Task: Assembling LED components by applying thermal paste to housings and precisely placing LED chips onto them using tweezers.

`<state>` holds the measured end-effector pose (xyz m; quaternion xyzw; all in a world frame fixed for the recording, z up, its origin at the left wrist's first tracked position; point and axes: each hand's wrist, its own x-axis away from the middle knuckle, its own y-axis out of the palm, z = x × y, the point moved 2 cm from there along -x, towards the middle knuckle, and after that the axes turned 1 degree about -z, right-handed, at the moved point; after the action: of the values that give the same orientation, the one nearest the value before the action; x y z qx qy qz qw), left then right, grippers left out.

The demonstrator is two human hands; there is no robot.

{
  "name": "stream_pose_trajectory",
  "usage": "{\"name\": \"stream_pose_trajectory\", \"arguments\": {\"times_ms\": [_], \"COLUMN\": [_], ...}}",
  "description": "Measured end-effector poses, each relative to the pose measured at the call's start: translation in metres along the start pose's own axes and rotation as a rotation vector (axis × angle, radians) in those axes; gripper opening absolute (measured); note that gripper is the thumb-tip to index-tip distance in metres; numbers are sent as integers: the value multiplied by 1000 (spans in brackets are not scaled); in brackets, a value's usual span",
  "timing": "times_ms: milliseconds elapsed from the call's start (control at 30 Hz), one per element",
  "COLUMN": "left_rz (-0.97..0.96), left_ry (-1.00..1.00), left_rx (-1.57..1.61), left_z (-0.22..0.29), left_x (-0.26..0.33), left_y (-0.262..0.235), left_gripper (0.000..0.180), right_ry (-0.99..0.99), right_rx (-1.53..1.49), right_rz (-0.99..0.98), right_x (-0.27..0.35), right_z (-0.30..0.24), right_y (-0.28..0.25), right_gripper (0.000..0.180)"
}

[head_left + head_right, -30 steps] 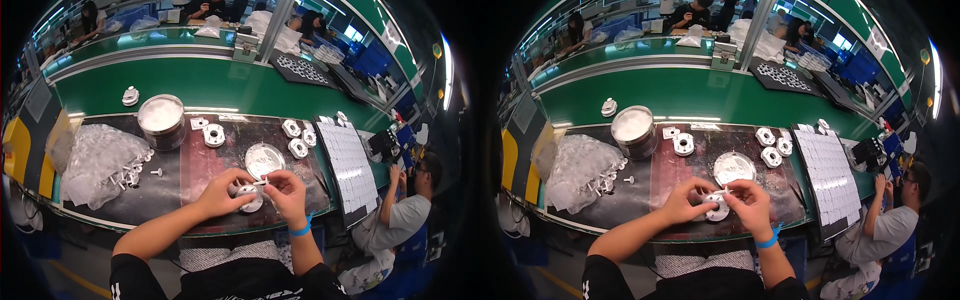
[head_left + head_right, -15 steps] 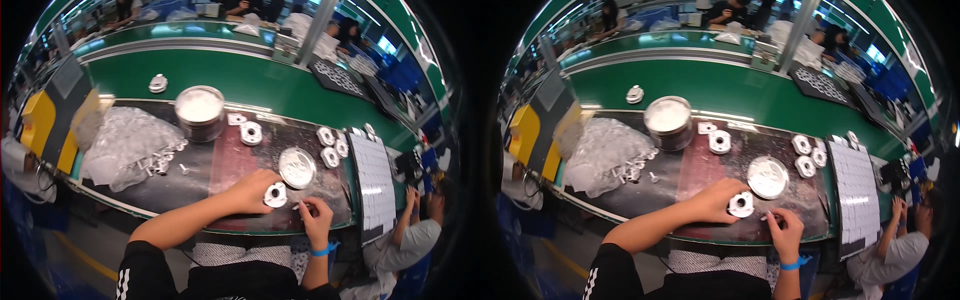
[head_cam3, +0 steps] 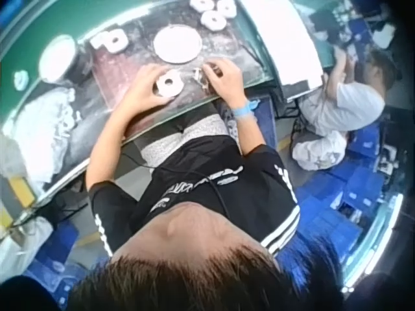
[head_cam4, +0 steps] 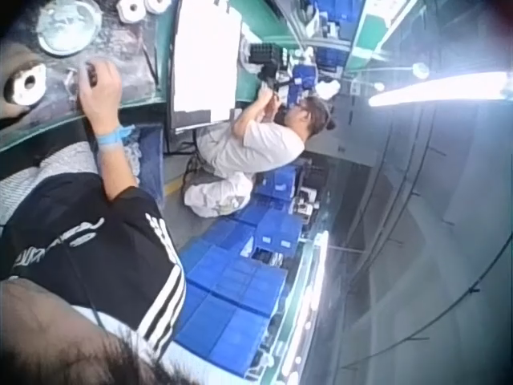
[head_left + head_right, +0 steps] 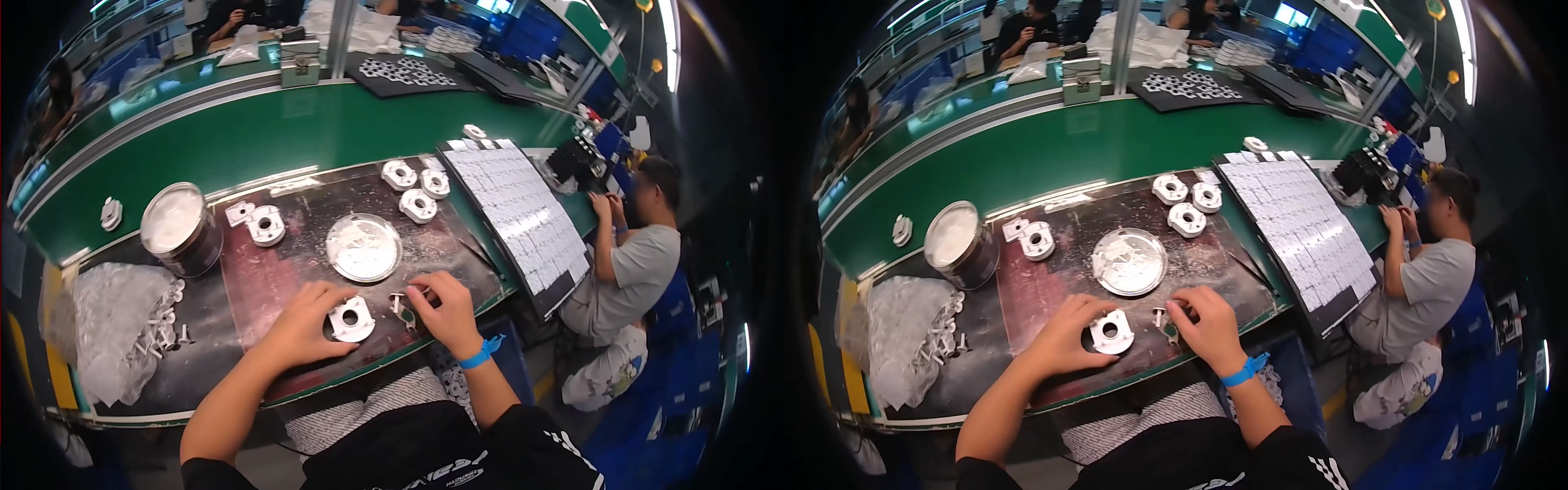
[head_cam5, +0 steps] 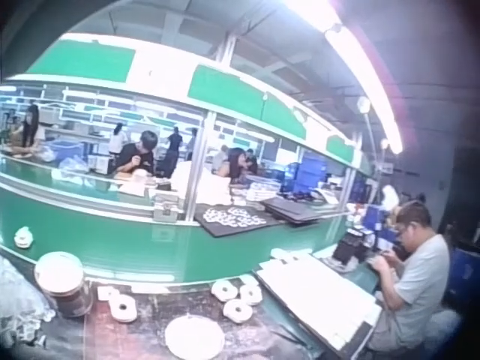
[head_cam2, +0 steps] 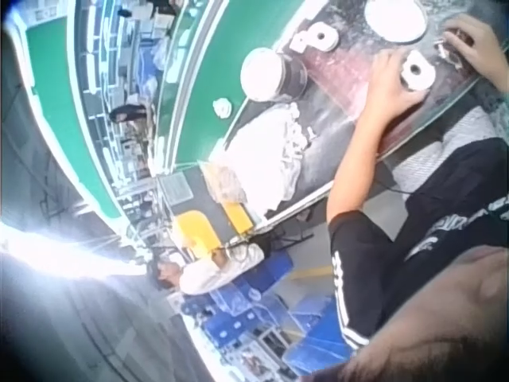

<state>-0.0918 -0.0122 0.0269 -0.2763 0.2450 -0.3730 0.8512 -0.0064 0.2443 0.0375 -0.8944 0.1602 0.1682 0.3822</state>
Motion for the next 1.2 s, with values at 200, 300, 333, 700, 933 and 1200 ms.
{"name": "stream_pose_trajectory", "arguments": {"times_ms": [200,300,333,700,933,1200], "left_rz": [-34,-6,-11,18,45,32], "left_ry": [7,19,25,30,49,66], "left_rx": [13,-6,-1,-18,-19,29], "left_z": [5,3,4,5,-1,-5], "left_x": [-2,-1,-1,-6,-3,-5], "left_y": [3,2,2,5,7,11], "left_gripper": [76,74,74,74,73,75], "right_ry": [72,120,119,361,298,201], "right_rx": [147,244,323,648,348,99], "right_rz": [132,182,199,311,210,22], "right_x": [-10,-19,-21,20,29,-2], "right_z": [37,45,52,97,84,19], "right_y": [-60,-85,-96,-206,-155,-92], "right_gripper": [10,9,9,16,15,12]}}
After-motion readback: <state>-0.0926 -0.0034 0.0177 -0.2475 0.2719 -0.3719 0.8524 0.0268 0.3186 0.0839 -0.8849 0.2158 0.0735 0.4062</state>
